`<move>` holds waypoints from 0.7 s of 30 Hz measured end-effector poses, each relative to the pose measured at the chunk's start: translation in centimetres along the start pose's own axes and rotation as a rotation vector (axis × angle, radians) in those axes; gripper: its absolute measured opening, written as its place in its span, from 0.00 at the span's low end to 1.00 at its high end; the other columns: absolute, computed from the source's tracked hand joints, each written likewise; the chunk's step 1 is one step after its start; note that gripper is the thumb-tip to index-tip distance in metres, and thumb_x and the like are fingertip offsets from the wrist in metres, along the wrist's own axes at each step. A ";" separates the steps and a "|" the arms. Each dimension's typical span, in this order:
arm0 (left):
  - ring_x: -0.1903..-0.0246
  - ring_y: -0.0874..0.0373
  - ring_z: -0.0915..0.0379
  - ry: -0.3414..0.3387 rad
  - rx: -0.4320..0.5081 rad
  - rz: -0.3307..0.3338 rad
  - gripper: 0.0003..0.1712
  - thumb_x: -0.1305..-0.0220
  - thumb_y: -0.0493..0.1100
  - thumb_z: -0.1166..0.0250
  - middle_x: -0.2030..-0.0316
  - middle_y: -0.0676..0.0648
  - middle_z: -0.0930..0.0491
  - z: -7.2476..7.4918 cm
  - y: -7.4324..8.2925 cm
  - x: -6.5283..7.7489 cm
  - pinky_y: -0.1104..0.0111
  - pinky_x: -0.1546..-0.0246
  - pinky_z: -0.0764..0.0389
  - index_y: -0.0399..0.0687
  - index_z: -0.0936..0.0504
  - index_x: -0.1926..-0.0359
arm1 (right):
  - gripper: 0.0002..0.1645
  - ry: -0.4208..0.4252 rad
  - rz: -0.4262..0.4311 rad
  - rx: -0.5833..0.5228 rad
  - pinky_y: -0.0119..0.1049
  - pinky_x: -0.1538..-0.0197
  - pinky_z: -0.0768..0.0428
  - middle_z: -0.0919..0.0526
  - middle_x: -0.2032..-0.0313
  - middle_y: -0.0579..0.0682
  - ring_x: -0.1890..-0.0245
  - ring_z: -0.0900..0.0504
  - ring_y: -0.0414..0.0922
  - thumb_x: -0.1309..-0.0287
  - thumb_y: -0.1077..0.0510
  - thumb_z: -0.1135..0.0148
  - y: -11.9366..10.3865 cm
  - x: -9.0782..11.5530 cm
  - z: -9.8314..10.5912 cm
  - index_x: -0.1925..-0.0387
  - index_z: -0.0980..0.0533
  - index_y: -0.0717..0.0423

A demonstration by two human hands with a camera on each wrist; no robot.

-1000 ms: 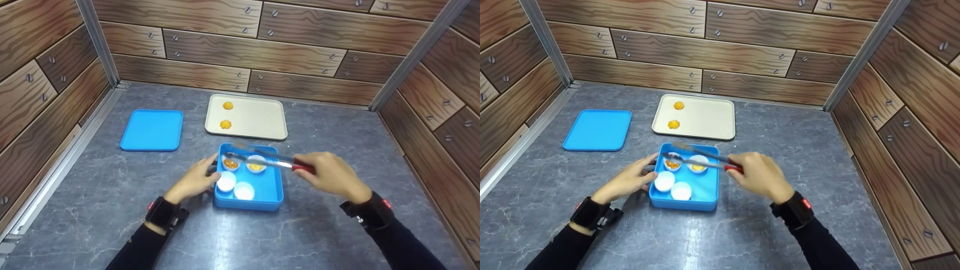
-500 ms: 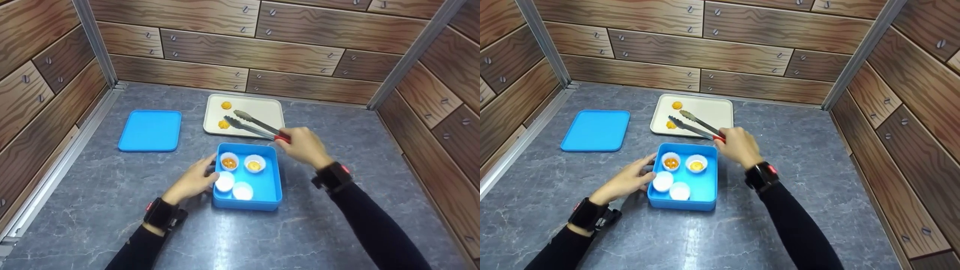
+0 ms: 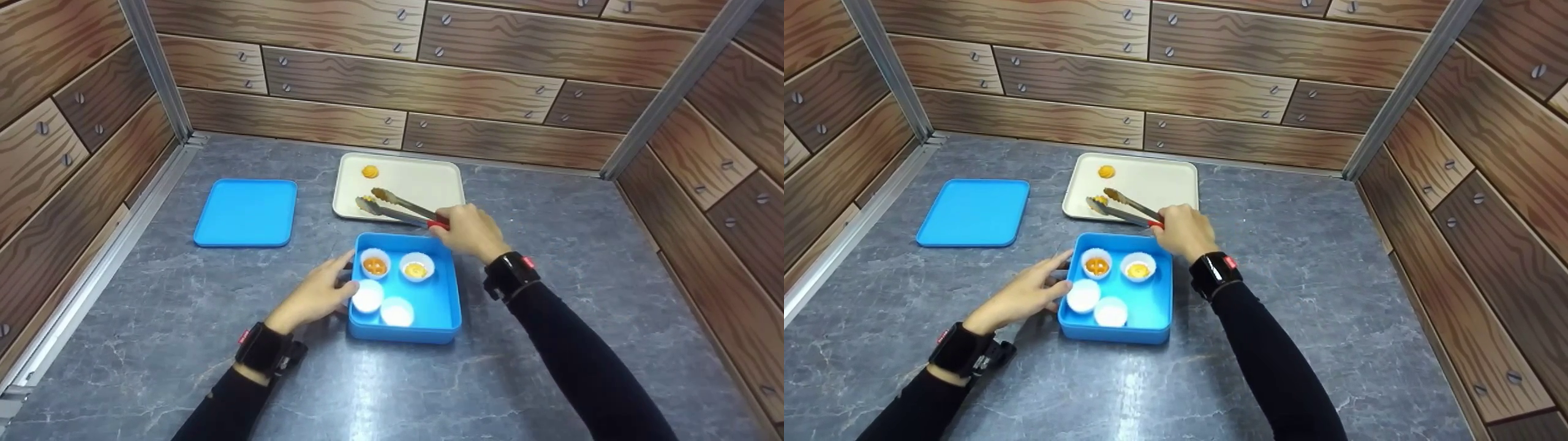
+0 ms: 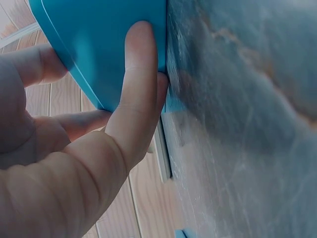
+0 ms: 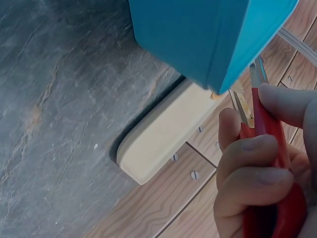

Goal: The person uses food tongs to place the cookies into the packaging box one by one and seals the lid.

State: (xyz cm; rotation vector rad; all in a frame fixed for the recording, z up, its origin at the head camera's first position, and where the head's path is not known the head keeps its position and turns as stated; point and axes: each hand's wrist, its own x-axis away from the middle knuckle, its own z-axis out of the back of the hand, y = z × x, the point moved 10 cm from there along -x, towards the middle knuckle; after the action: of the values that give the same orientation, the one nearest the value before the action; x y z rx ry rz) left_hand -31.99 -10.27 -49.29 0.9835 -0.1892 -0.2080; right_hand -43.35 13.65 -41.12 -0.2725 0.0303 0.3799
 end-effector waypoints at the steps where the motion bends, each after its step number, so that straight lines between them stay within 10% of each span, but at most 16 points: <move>1: 0.22 0.36 0.42 0.000 -0.004 0.001 0.43 0.25 0.50 0.38 0.20 0.36 0.40 0.0 0.0 0.0 0.35 0.24 0.40 0.52 0.44 0.15 | 0.14 0.004 0.003 0.007 0.42 0.70 0.26 0.15 0.70 0.49 0.71 0.20 0.49 0.31 0.47 0.32 -0.1 0.0 -0.1 0.54 0.13 0.51; 15: 0.24 0.37 0.38 0.002 0.016 0.007 0.44 0.25 0.49 0.37 0.19 0.36 0.42 -0.1 -0.2 0.0 0.35 0.25 0.37 0.54 0.45 0.15 | 0.10 0.026 0.037 0.059 0.44 0.73 0.21 0.15 0.70 0.51 0.74 0.20 0.49 0.31 0.48 0.33 -0.1 0.5 -0.1 0.61 0.15 0.50; 21: 0.26 0.38 0.35 -0.006 0.034 0.012 0.44 0.25 0.49 0.37 0.19 0.36 0.42 -0.1 -0.1 -0.1 0.38 0.27 0.31 0.53 0.45 0.15 | 0.16 0.032 0.025 0.041 0.41 0.74 0.24 0.13 0.67 0.52 0.73 0.21 0.48 0.30 0.47 0.33 0.9 1.1 0.8 0.48 0.13 0.50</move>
State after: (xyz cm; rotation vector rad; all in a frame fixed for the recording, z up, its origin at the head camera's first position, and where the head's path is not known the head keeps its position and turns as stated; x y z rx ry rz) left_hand -32.01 -10.22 -49.47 1.0158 -0.2042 -0.1973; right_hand -42.68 15.07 -40.70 -0.2374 0.0734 0.3989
